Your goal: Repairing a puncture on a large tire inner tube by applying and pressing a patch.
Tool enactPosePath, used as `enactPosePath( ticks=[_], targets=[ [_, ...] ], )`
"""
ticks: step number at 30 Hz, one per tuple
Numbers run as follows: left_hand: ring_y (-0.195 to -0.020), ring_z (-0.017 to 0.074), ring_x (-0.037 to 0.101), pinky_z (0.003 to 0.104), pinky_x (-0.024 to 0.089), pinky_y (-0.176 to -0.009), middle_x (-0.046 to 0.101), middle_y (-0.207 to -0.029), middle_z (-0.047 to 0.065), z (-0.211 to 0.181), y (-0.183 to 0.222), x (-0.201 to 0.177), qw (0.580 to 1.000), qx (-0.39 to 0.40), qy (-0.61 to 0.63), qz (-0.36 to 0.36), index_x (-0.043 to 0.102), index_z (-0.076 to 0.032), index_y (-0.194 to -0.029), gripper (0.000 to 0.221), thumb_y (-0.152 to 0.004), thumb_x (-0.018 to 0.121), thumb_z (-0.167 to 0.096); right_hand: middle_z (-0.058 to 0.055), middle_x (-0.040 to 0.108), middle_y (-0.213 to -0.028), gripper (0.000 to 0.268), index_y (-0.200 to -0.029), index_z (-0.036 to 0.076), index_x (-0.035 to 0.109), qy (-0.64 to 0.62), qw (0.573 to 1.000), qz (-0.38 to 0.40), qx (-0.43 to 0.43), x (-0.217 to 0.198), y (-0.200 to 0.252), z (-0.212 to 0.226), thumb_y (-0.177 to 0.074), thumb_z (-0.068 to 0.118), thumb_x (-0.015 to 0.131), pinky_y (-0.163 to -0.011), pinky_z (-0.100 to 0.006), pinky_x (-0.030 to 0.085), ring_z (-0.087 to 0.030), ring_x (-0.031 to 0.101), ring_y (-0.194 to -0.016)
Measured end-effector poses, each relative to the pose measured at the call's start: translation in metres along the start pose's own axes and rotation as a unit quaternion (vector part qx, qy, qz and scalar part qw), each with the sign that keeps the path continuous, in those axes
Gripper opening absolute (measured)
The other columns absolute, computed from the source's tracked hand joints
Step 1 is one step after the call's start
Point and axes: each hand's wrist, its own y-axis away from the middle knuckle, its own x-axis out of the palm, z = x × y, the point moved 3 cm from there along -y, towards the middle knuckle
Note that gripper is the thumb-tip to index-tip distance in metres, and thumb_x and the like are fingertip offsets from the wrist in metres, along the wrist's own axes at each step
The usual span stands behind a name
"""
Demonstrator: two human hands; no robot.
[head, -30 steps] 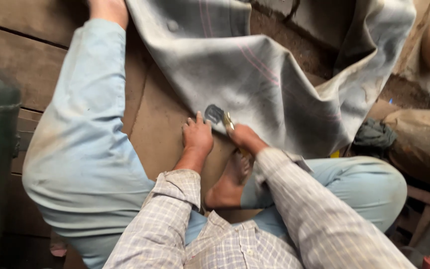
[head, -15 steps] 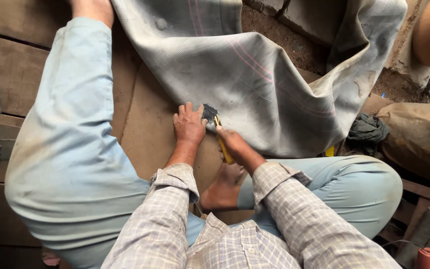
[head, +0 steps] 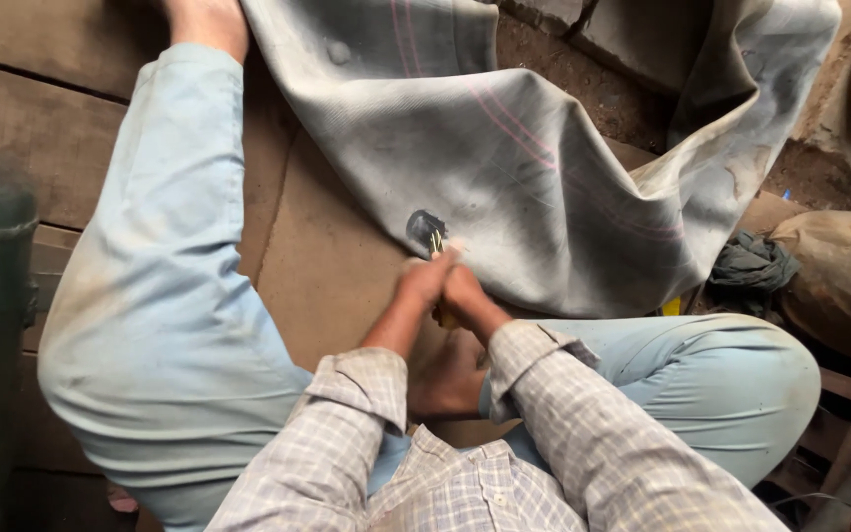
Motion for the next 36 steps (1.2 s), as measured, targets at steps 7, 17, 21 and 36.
enactPosePath(
  ticks=[7, 17, 21, 36],
  targets=[
    [-0.09, 0.0314, 0.071, 0.045, 0.058, -0.076, 0.072, -0.104, 0.021, 0.018, 0.029, 0.027, 0.945, -0.059, 0.29, 0.138, 0.065, 0.009, -0.114, 0.061, -0.083, 0.075, -0.042, -0.012, 0.067, -0.078, 0.053, -0.098, 0.005, 0.067, -0.147, 0.987, 0.022, 0.064, 0.013, -0.005, -0.052, -0.102, 0.055, 0.049, -0.054, -0.042, 0.05, -0.025, 0.062, -0.063],
    [-0.082, 0.029, 0.069, 0.044, 0.055, -0.073, 0.072, -0.096, 0.02, 0.004, -0.004, 0.024, 0.959, -0.045, 0.27, 0.071, 0.07, 0.008, -0.104, 0.047, -0.083, 0.074, -0.034, -0.02, 0.069, -0.083, 0.06, -0.103, 0.001, 0.065, -0.032, 0.995, -0.042, 0.082, 0.004, -0.012, 0.006, -0.102, 0.058, 0.045, -0.061, -0.047, 0.052, -0.032, 0.068, -0.073],
    [-0.079, 0.0276, 0.071, 0.043, 0.057, -0.072, 0.074, -0.092, 0.019, 0.031, -0.011, 0.028, 0.967, -0.045, 0.25, 0.032, 0.071, 0.009, -0.099, 0.045, -0.083, 0.075, -0.032, -0.021, 0.072, -0.085, 0.057, -0.104, 0.004, 0.068, 0.143, 0.981, -0.026, -0.125, 0.022, -0.112, -0.099, -0.103, 0.054, 0.043, -0.062, -0.044, 0.053, -0.031, 0.069, -0.073],
    [-0.085, 0.0297, 0.069, 0.046, 0.054, -0.074, 0.073, -0.098, 0.019, 0.002, -0.007, -0.012, 0.981, -0.092, 0.171, 0.023, 0.069, 0.008, -0.106, 0.048, -0.085, 0.076, -0.034, -0.024, 0.075, -0.092, 0.052, -0.102, 0.002, 0.072, 0.175, 0.981, -0.03, -0.071, 0.04, -0.08, -0.028, -0.1, 0.05, 0.05, -0.067, -0.047, 0.058, -0.037, 0.074, -0.083]
  ],
)
